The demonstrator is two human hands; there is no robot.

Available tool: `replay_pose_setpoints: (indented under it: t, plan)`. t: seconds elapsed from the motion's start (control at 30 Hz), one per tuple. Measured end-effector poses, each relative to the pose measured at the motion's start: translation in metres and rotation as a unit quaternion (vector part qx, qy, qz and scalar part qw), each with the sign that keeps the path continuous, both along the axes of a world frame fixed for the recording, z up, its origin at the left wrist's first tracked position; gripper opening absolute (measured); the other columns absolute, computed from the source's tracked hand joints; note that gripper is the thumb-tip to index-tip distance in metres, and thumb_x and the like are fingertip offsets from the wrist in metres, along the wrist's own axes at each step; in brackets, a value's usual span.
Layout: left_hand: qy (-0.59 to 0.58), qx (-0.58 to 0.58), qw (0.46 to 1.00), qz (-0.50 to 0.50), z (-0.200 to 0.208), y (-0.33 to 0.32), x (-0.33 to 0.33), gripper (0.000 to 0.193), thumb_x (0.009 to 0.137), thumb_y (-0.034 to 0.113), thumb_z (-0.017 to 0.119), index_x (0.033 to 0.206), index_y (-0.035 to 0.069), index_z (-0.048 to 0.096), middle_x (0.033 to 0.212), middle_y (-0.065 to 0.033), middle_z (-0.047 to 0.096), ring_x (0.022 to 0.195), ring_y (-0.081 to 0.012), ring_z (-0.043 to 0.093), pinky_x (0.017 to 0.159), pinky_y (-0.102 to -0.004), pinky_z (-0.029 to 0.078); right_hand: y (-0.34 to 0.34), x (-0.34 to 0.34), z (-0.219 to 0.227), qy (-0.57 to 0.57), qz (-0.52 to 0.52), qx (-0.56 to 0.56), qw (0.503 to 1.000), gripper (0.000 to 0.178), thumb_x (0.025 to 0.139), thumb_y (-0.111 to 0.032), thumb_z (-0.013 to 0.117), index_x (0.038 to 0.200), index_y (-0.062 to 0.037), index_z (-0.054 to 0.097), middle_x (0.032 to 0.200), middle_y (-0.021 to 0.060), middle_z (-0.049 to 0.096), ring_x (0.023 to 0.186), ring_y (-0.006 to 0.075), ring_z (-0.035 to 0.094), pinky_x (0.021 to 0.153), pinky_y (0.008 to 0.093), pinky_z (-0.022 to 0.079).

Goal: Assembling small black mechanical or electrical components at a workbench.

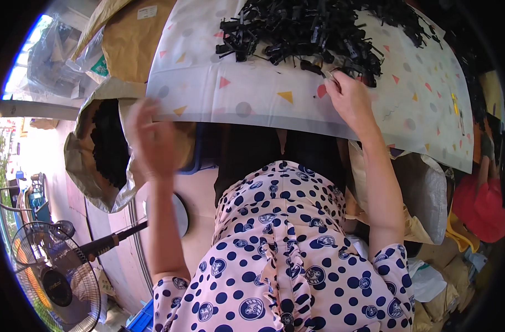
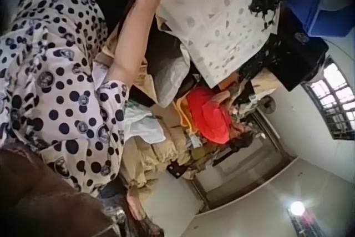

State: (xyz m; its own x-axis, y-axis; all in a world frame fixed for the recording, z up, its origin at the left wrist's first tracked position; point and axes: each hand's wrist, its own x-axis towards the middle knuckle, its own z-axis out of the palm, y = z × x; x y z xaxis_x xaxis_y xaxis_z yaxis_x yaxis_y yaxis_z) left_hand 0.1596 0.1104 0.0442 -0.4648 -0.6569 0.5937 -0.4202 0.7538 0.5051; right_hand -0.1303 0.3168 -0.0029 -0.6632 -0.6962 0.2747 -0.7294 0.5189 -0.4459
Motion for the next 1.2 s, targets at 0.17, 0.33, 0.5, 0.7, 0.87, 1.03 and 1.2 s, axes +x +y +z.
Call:
replay_pose_setpoints:
  t: [0.17,0.33,0.5,0.7,0.87,1.03,1.2]
  plan:
    - [-0.038,0.243,0.94,-0.237,-0.03,0.083,-0.084,0.073,0.074,0.004,0.071,0.138,0.009,0.036,0.108,-0.0146,0.055,0.069,-0.0239,0.061,0.061,-0.0344,0.052,0.011,0.021,-0.005,-0.315,0.043,-0.12,0.94,0.026,0.091,-0.023,0.059,0.073,-0.006,0.053,0.053,-0.0044,0.04,0.045,0.0044,0.036,0.042,0.0242,0.031]
    - [-0.043,0.249,0.925,-0.282,-0.045,0.092,-0.124,0.073,0.076,0.004,0.068,0.139,0.007,0.03,0.118,-0.0205,0.05,0.083,-0.03,0.062,0.069,-0.0373,0.051,0.013,0.057,0.004,-0.629,0.014,-0.155,0.762,0.024,0.092,-0.024,0.058,0.073,-0.0097,0.054,0.052,-0.0092,0.037,0.04,0.0011,0.028,0.037,0.0195,0.021]
    - [-0.071,0.254,0.915,-0.306,-0.044,0.085,-0.113,0.061,0.076,0.003,0.063,0.131,0.006,0.036,0.103,-0.0218,0.055,0.084,-0.0401,0.059,0.072,-0.0449,0.049,0.013,0.065,0.011,-0.686,0.038,-0.141,0.713,0.024,0.094,-0.024,0.057,0.075,-0.0095,0.054,0.052,-0.0093,0.037,0.04,0.0013,0.028,0.037,0.0192,0.022]
    - [-0.054,0.155,0.948,-0.273,-0.042,0.087,-0.094,0.052,0.078,0.002,0.061,0.126,0.006,0.042,0.09,-0.0187,0.061,0.075,-0.0388,0.06,0.066,-0.0413,0.051,0.0,0.084,0.014,-0.651,0.096,-0.173,0.733,0.027,0.097,-0.031,0.053,0.083,-0.008,0.055,0.054,-0.0081,0.037,0.043,0.0015,0.03,0.039,0.0184,0.023]
    - [0.084,0.429,0.856,-0.275,-0.048,0.087,-0.077,0.042,0.087,0.0,0.058,0.127,0.005,0.046,0.076,-0.0051,0.057,0.065,-0.0091,0.059,0.06,-0.0227,0.049,-0.01,0.102,0.015,-0.544,0.142,-0.194,0.804,0.026,0.1,-0.03,0.046,0.095,-0.0058,0.054,0.06,-0.0066,0.039,0.048,0.0017,0.032,0.043,0.018,0.024]
    - [0.065,0.495,0.82,-0.279,-0.048,0.087,-0.068,0.034,0.088,-0.003,0.055,0.12,0.005,0.048,0.077,-0.0014,0.057,0.065,-0.0062,0.058,0.058,-0.02,0.049,-0.017,0.114,0.015,-0.478,0.178,-0.138,0.849,0.023,0.101,-0.023,0.044,0.101,-0.0016,0.052,0.069,-0.0038,0.044,0.059,0.0046,0.038,0.053,0.0195,0.033]
    - [0.041,0.509,0.811,-0.284,-0.053,0.086,-0.064,0.027,0.088,-0.004,0.053,0.113,0.005,0.046,0.075,-0.001,0.056,0.064,-0.0058,0.057,0.056,-0.0196,0.048,-0.016,0.112,0.004,-0.438,0.202,-0.091,0.871,0.021,0.101,-0.02,0.043,0.101,-0.0001,0.052,0.07,-0.0031,0.044,0.06,0.0057,0.039,0.054,0.0214,0.036]
